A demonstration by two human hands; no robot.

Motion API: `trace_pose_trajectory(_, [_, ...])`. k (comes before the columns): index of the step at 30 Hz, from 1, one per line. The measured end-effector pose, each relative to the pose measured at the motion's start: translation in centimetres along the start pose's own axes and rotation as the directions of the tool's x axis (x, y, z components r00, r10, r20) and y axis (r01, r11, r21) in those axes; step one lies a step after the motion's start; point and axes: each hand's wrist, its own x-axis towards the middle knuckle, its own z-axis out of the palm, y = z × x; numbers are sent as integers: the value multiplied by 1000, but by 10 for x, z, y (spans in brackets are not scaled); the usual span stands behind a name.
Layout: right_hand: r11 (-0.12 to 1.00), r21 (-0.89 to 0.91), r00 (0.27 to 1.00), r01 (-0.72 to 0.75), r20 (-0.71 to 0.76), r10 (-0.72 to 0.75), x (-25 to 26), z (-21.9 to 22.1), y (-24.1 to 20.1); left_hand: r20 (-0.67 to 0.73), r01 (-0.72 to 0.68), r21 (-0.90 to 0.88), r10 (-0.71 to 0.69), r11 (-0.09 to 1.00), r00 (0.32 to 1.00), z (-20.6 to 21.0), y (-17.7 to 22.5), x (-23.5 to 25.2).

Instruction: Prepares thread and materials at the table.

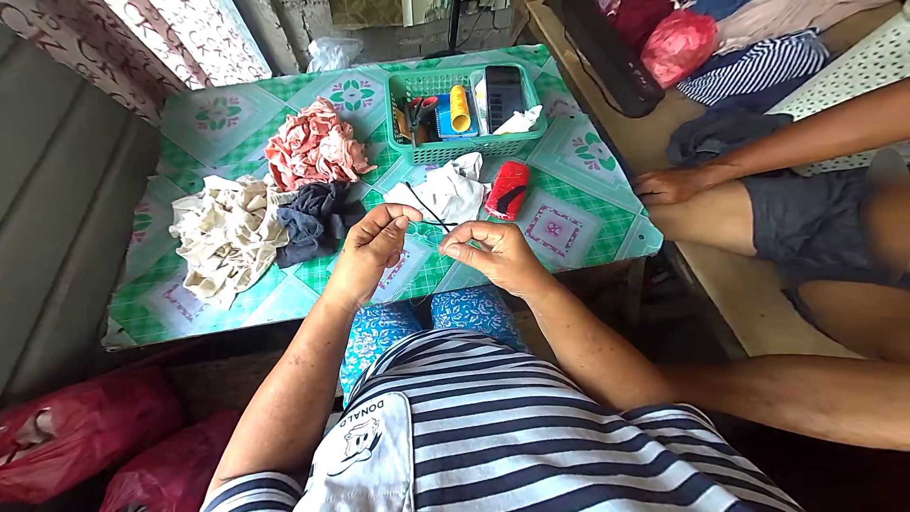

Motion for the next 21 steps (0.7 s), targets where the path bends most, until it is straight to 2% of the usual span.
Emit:
trace_pose_trajectory(8, [999,11,999,-35,19,35,-2,-8,-1,-63,-21,32,23,999,998,-13,-1,-3])
trace_pose_trajectory(11, [1000,-9,1000,-19,3,19,0,-11,-1,-5,-53,245,56,968,998,-20,3,-1])
trace_pose_trajectory(13, [1000,-9,1000,-14,-16,14,2,-14,-2,68,-109,462,87,880,994,-26,7,1])
trace_pose_trajectory(15, [1000,-11,999,-12,-33,12,3,-18,-2,106,-128,598,80,791,991,-34,12,2])
trace_pose_trajectory(18, [1000,-15,998,-10,-57,9,4,-24,0,120,-122,646,57,753,991,-48,23,2])
trace_pose_trajectory(21, [1000,2,997,-9,-81,9,3,-29,2,88,-98,610,56,786,995,-63,30,2])
